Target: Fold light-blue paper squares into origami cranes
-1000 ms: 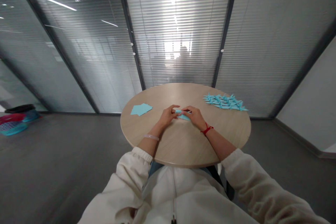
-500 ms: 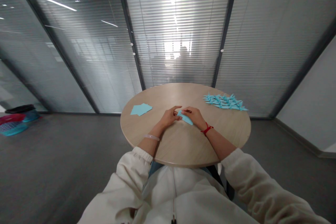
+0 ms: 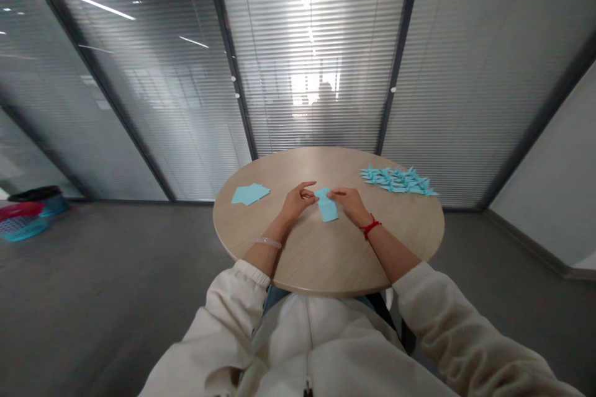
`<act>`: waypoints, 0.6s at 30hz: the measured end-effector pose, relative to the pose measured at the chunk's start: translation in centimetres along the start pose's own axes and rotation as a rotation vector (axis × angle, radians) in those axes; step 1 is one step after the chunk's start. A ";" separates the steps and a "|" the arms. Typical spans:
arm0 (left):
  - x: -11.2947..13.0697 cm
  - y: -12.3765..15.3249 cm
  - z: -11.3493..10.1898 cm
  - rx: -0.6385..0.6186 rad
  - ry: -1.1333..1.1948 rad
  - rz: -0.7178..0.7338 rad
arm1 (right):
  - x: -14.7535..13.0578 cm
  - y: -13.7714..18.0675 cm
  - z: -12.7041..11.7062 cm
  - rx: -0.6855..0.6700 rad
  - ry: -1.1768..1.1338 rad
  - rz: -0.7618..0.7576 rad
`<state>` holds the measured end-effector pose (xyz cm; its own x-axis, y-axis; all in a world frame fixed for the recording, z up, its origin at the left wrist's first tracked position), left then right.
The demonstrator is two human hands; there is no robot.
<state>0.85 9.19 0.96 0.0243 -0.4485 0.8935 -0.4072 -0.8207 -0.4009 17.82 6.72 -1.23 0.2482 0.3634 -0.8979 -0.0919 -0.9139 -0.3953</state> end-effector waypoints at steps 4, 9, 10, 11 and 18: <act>0.2 -0.1 -0.6 0.062 0.035 0.012 | 0.1 0.1 0.3 -0.025 0.005 0.031; -0.2 0.1 -0.3 0.036 0.136 -0.037 | -0.2 0.3 0.6 -0.044 0.007 0.036; -0.4 0.1 -0.2 0.025 0.152 -0.052 | -0.2 0.3 0.6 -0.042 0.009 0.027; -0.5 0.1 -0.1 0.015 0.164 -0.063 | -0.3 0.3 0.6 -0.041 0.010 0.018; -0.9 -0.2 0.4 -0.032 0.172 -0.075 | 0.0 0.2 0.4 -0.008 -0.023 0.026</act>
<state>1.26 9.60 0.11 -0.0999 -0.3171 0.9431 -0.4387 -0.8367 -0.3278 17.43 6.62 -1.43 0.2232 0.3439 -0.9121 -0.0904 -0.9244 -0.3706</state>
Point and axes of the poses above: each hand's wrist, its own y-axis away from the middle knuckle, its own z-axis out of the palm, x = y × z, the point moved 7 cm from there along -y, towards the middle knuckle, and after that the axes turned 4 degrees about y, right-handed, at the moved point
